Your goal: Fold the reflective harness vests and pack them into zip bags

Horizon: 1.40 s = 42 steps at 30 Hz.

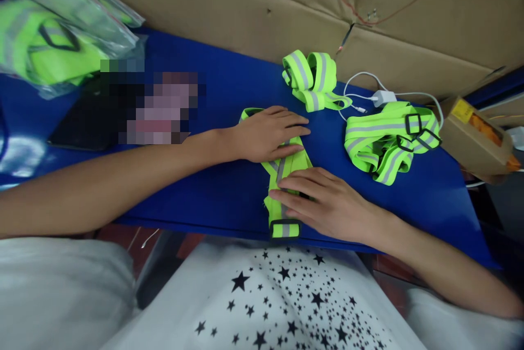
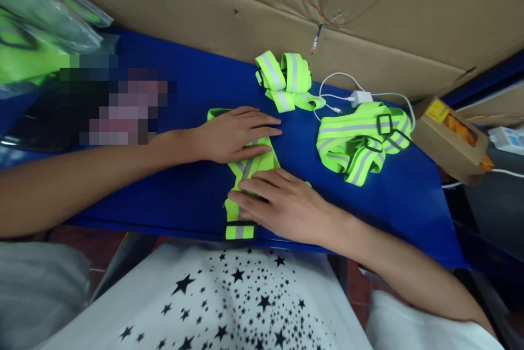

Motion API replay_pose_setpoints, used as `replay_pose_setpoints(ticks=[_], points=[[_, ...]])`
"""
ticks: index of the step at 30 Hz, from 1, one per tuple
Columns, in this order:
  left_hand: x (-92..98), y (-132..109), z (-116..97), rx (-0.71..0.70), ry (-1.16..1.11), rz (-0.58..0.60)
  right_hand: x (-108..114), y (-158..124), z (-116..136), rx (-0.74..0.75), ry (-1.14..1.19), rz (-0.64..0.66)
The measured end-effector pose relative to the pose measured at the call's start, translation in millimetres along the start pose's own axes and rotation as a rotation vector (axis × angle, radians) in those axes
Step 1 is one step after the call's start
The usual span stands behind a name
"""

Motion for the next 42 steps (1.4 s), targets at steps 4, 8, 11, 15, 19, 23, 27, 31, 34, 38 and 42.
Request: replay_pose_setpoints(ticks=[4,8,11,15,19,23,27,31,34,38,42], points=[[0.4,0,2,-0.006,-0.013,0.007,1,-6,0,0.045,0.060,0.050],[0.8,0,5,-0.012,-0.052,0.003,-3,-10,2,0.060,-0.053,0.073],[2.8,-1,7,0.002,-0.121,-0.017,-1,-9,2,0.014,-0.080,0.093],[3.3,-1,-2,-0.016,-0.296,-0.023,17,-6,1,-0.041,0.213,0.183],[-2.9,-2,-29,-0.091,-0.229,-0.023,36,-7,-2,-0.107,0.476,0.316],[-5.2,-2,-52,-0.182,-0.091,0.011,39,-7,-2,-0.102,0.596,0.404],[-1.7,-1,-54,-0.189,-0.098,0.039,35,-4,-3,-0.090,0.617,0.353],[-1.0,1,-51,-0.161,-0.116,0.050,32,4,-9,-0.064,0.652,0.383],[-1.6,1,-49,-0.149,-0.114,0.060,28,12,-11,-0.012,0.595,0.383],[-1.2,0,-46,-0.185,-0.086,0.116,22,20,-10,0.087,0.345,0.121],[0.6,-1,-43,-0.185,0.012,0.071,11,20,-9,0.088,0.065,-0.043]])
Point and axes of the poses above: each hand's wrist, its own y-axis towards the middle knuckle, its own x-axis out of the back of the hand, z = x × y, the point moved 1 cm from there along y, towards the middle knuckle, and after that the axes turned 8 degrees about -y, right-handed, at the moved point
